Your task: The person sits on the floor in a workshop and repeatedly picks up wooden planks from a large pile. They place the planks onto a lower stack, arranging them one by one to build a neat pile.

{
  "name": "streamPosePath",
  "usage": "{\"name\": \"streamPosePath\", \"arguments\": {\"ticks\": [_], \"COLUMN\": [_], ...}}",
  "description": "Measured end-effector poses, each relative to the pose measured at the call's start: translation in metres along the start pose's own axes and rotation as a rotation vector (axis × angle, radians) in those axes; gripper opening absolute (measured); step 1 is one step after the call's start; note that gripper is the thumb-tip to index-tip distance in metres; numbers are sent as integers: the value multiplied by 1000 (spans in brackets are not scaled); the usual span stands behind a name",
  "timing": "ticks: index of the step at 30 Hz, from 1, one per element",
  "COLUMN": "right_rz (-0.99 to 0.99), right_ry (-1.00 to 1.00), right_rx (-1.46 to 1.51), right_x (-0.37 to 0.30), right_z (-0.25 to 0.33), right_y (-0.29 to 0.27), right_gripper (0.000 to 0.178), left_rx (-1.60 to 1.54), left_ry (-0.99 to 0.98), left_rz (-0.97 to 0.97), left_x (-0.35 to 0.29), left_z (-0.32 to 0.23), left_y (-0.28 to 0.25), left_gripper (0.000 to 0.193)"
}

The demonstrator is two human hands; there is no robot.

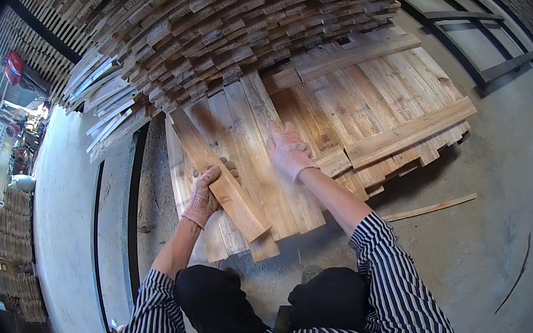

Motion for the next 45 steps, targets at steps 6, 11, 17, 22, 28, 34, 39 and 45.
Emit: {"name": "streamPosePath", "arguments": {"ticks": [6, 11, 17, 22, 28, 34, 39, 45], "right_rz": [272, 207, -55, -56, -266, -154, -165, -78], "right_ry": [-257, -305, 42, 15, -163, -68, -165, -79], "right_rx": [95, 261, -267, -396, -324, 8, -168, -495], "right_x": [-23, -42, -26, -24, -32, -29, -22, -12], "right_z": [60, 37, -27, -3, -1, 5, -28, 5], "right_y": [-14, -87, -88, -39, -50, -35, -32, -13], "right_gripper": [74, 94, 77, 64, 69, 74, 71, 61], "left_rx": [108, 900, 2200, 2128, 1721, 636, -22, -95], "left_ry": [-51, 153, 680, 579, 536, 134, 245, 342], "left_rz": [103, 427, 232, 380, -883, -1455, -1364, -1490], "left_x": [-6, 16, -5, 2, 25, 55, 124, 107], "left_z": [5, -3, -5, -11, -211, -337, -365, -344], "left_y": [112, 161, 107, 103, -135, -426, -523, -565], "left_gripper": [69, 84, 112, 115, 118, 123, 127, 132]}}
Point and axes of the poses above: each hand's wrist, its own x-axis towards the middle knuckle, its own y-axis out of the palm, z = x × y, the point moved 7 cm from there along x, towards the middle knuckle, and after that the axes turned 14 degrees about x, right-handed, at the moved point
